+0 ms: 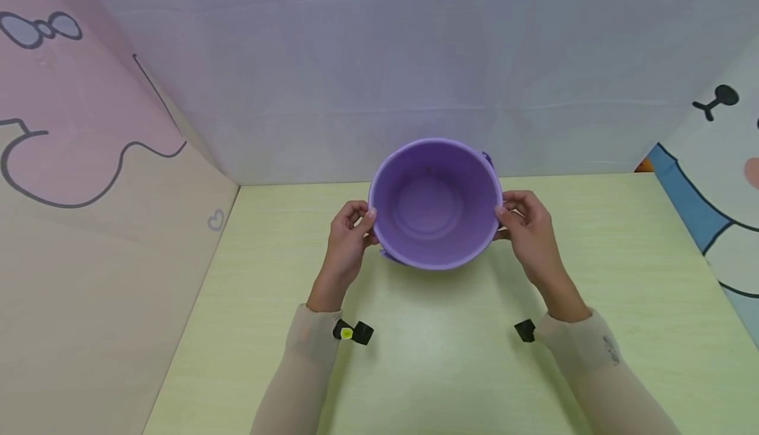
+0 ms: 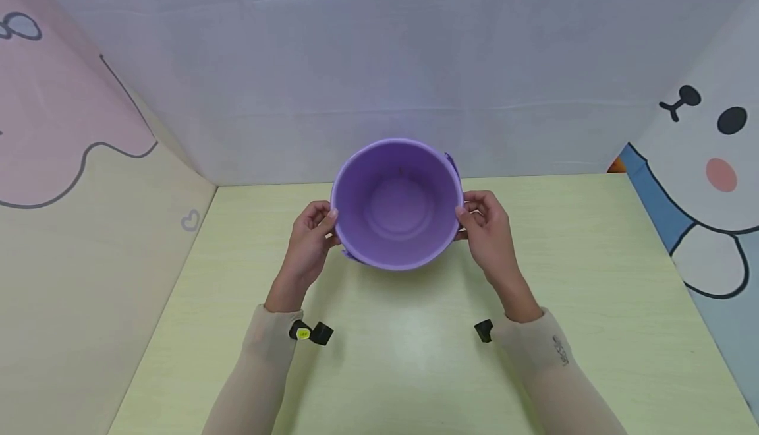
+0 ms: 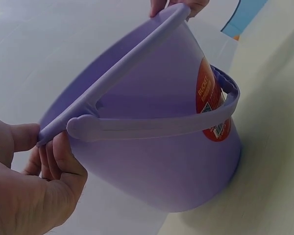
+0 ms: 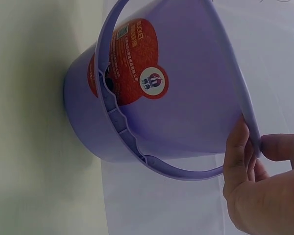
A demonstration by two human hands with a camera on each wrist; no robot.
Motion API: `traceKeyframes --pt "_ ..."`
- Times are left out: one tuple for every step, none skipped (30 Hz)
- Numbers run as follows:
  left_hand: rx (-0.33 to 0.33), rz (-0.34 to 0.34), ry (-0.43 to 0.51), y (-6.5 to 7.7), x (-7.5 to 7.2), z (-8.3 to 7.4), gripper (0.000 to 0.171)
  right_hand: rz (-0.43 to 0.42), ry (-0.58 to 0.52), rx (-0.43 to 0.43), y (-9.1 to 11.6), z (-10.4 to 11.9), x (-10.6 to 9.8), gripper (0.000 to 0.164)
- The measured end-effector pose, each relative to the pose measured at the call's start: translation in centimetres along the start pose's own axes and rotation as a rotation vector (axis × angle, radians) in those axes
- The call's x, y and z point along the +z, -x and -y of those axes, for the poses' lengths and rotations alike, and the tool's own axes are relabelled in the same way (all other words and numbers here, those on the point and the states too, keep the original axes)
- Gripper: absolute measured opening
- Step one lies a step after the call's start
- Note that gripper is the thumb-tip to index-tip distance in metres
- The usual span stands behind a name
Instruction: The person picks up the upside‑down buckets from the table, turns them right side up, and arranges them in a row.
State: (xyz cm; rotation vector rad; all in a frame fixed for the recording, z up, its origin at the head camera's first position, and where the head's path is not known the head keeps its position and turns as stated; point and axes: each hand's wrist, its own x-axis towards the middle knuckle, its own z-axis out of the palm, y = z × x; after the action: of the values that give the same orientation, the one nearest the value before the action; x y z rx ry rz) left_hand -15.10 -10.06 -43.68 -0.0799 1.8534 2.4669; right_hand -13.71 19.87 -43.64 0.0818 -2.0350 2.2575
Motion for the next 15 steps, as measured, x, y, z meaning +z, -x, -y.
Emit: traceKeyframes --pt "-0.002 -0.002 0.003 -0.07 0.01 0.00 0.005 -0.001 0.003 0.000 -0.07 0.01 0.01 0.019" --pt "-0.004 -0.004 0.004 -0.14 0.02 0.01 0.004 -0.003 0.002 0.001 -0.15 0.02 0.03 0.019" --pt "-0.006 -0.005 0.007 -0.19 0.04 -0.01 0.003 -0.006 0.005 0.002 -0.23 0.03 0.04 0.018" --pt "-0.008 -0.007 0.011 -0.23 0.08 -0.04 0.003 -0.009 0.009 0.002 -0.30 0.06 0.06 0.018" --pt "-0.009 -0.008 0.016 -0.27 0.11 -0.06 0.003 -0.011 0.013 0.003 -0.37 0.08 0.09 0.019" --pt "-0.010 -0.009 0.022 -0.33 0.14 -0.07 0.005 -0.013 0.016 0.002 -0.44 0.11 0.11 0.019" --pt "-0.012 -0.011 0.028 -0.38 0.18 -0.09 0.007 -0.015 0.016 0.001 -0.50 0.14 0.13 0.019" --pt "-0.013 -0.014 0.034 -0.41 0.22 -0.11 0.008 -0.018 0.013 0.001 -0.57 0.17 0.15 0.019" --pt "-0.014 -0.016 0.040 -0.44 0.26 -0.15 0.008 -0.019 0.013 0.000 -0.62 0.20 0.18 0.020" --pt "-0.013 -0.019 0.048 -0.48 0.29 -0.15 0.008 -0.020 0.009 -0.003 -0.68 0.23 0.20 0.020" --pt "-0.013 -0.021 0.053 -0.53 0.30 -0.14 0.007 -0.020 0.005 -0.005 -0.75 0.25 0.21 0.019" --pt "-0.013 -0.024 0.057 -0.57 0.33 -0.15 0.006 -0.021 -0.002 -0.007 -0.81 0.26 0.22 0.018" --pt "-0.014 -0.025 0.059 -0.60 0.35 -0.17 0.005 -0.022 -0.006 -0.008 -0.89 0.27 0.23 0.018" --pt "-0.013 -0.026 0.062 -0.63 0.39 -0.19 0.004 -0.022 -0.012 -0.007 -0.96 0.29 0.22 0.017" --pt "-0.013 -0.026 0.064 -0.65 0.44 -0.21 0.004 -0.024 -0.014 -0.007 -1.03 0.29 0.21 0.016"
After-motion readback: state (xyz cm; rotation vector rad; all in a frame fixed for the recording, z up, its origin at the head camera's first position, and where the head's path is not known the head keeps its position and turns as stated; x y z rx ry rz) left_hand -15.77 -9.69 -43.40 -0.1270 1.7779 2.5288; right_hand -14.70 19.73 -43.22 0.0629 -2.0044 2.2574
